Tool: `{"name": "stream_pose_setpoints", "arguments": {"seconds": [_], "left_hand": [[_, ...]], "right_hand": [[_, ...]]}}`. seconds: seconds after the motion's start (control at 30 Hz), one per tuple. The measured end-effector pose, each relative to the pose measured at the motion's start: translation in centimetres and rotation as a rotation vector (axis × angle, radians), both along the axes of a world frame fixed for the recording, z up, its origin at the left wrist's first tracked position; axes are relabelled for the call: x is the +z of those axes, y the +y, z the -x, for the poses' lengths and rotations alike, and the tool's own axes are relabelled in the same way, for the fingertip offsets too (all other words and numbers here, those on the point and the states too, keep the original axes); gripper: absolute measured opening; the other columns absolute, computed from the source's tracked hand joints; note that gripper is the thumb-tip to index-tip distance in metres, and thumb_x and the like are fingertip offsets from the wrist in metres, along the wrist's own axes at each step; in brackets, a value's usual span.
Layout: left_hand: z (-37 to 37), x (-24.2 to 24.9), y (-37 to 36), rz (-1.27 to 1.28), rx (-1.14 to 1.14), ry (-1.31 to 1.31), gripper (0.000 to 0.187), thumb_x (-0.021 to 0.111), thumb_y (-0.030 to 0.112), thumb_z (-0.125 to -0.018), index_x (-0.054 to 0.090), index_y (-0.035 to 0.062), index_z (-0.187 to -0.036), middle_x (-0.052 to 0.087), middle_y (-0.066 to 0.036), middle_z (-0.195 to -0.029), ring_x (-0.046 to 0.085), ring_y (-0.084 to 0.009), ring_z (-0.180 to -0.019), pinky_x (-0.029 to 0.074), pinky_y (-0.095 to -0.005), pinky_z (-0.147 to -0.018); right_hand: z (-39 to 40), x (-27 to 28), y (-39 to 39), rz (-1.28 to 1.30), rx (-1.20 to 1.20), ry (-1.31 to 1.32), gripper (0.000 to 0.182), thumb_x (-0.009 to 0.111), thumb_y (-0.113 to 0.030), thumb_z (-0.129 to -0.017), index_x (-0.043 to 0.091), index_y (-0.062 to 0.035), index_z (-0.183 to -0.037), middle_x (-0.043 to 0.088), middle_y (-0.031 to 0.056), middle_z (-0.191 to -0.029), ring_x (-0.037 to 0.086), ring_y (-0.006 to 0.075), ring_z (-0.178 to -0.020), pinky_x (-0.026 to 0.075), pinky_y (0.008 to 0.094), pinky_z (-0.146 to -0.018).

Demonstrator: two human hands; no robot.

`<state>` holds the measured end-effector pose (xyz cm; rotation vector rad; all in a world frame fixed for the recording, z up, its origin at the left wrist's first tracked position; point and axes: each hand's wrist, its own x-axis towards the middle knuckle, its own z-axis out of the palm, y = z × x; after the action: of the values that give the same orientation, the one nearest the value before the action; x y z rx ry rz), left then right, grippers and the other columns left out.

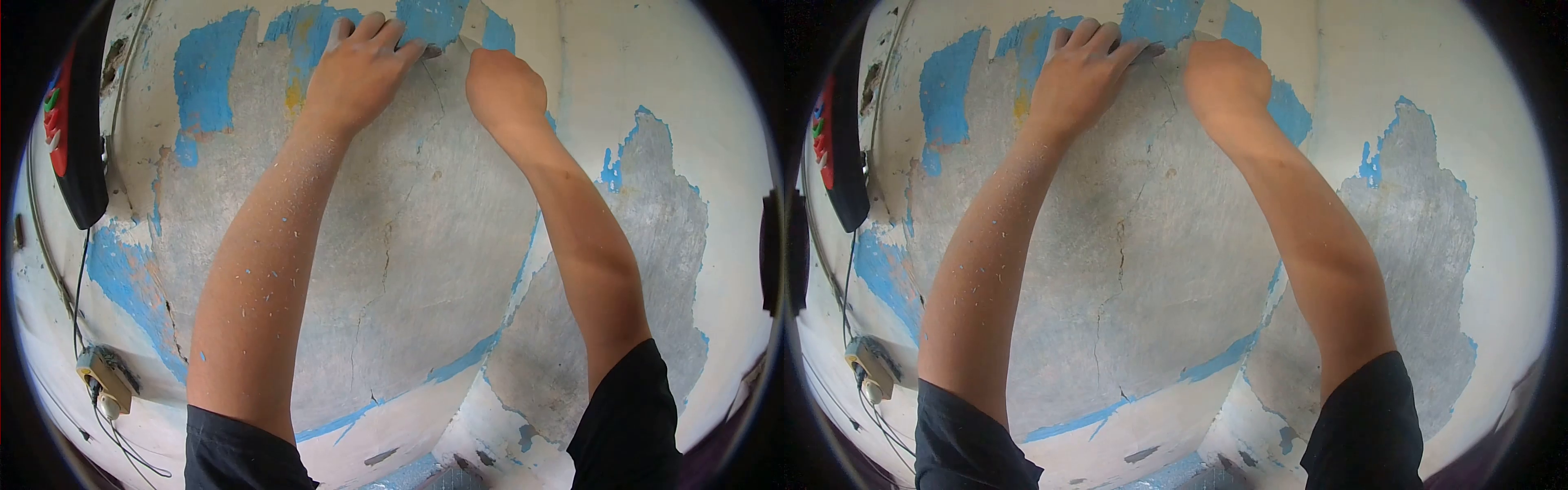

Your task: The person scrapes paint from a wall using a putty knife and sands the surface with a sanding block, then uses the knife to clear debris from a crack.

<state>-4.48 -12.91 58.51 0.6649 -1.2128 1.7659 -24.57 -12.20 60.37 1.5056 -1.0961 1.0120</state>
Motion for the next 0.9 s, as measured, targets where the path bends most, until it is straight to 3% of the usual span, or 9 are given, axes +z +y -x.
{"name": "stream_pose_setpoints", "arguments": {"seconds": [0.17, 0.33, 0.5, 0.63, 0.77, 0.9], "left_hand": [[0.1, -0.1, 0.1, -0.052, 0.002, 0.009, 0.027, 0.066, 0.013, -0.090, 0.076, 0.0206, -0.115, 0.068, -0.003, -0.113, 0.060, -0.0220, -0.117, 0.048, -0.0436, -0.101], [-0.1, 0.1, 0.1, 0.002, -0.010, -0.010, 0.026, 0.067, 0.013, -0.090, 0.076, 0.0201, -0.114, 0.067, -0.002, -0.112, 0.060, -0.0222, -0.116, 0.048, -0.0435, -0.099], [-0.2, 0.1, 0.2, -0.067, -0.012, -0.002, 0.027, 0.066, 0.012, -0.090, 0.075, 0.0190, -0.114, 0.067, -0.003, -0.111, 0.060, -0.0223, -0.115, 0.048, -0.0436, -0.099], [-0.3, 0.3, -0.6, 0.045, 0.002, -0.053, 0.027, 0.070, 0.019, -0.092, 0.075, 0.0225, -0.118, 0.067, -0.002, -0.104, 0.061, -0.0227, -0.106, 0.047, -0.0436, -0.092], [-0.3, 0.4, -0.4, 0.009, -0.005, -0.052, 0.028, 0.070, 0.018, -0.092, 0.075, 0.0223, -0.119, 0.067, -0.002, -0.105, 0.061, -0.0229, -0.108, 0.048, -0.0437, -0.092], [-0.3, 0.1, -0.5, 0.039, 0.015, -0.044, 0.027, 0.070, 0.018, -0.092, 0.075, 0.0218, -0.119, 0.067, -0.003, -0.105, 0.061, -0.0231, -0.107, 0.048, -0.0433, -0.091]], "right_hand": [[-0.5, -0.7, 1.1, -0.042, -0.066, 0.009, 0.017, 0.057, -0.005, -0.091, 0.073, -0.0002, -0.092, 0.074, 0.0210, -0.092, 0.074, 0.0396, -0.085, 0.060, 0.0500, -0.070], [-0.6, 1.0, 0.8, -0.100, -0.039, -0.037, 0.019, 0.057, -0.006, -0.091, 0.074, -0.0010, -0.098, 0.075, 0.0212, -0.098, 0.074, 0.0396, -0.091, 0.061, 0.0490, -0.076], [-1.0, -0.7, 1.4, -0.062, -0.059, -0.028, 0.021, 0.056, -0.006, -0.092, 0.075, -0.0012, -0.100, 0.075, 0.0210, -0.100, 0.074, 0.0390, -0.093, 0.061, 0.0485, -0.078], [-0.2, 0.7, 0.4, -0.031, -0.049, 0.024, 0.023, 0.056, -0.006, -0.092, 0.075, -0.0009, -0.103, 0.075, 0.0211, -0.102, 0.075, 0.0388, -0.095, 0.061, 0.0480, -0.080], [-0.9, -0.7, 1.2, -0.106, -0.114, 0.011, 0.021, 0.057, -0.006, -0.091, 0.075, -0.0009, -0.100, 0.075, 0.0209, -0.101, 0.075, 0.0383, -0.093, 0.061, 0.0480, -0.078], [-0.4, 1.3, 0.6, -0.044, -0.074, -0.003, 0.021, 0.056, -0.006, -0.091, 0.076, -0.0009, -0.098, 0.076, 0.0201, -0.101, 0.075, 0.0380, -0.094, 0.061, 0.0480, -0.078]]}}
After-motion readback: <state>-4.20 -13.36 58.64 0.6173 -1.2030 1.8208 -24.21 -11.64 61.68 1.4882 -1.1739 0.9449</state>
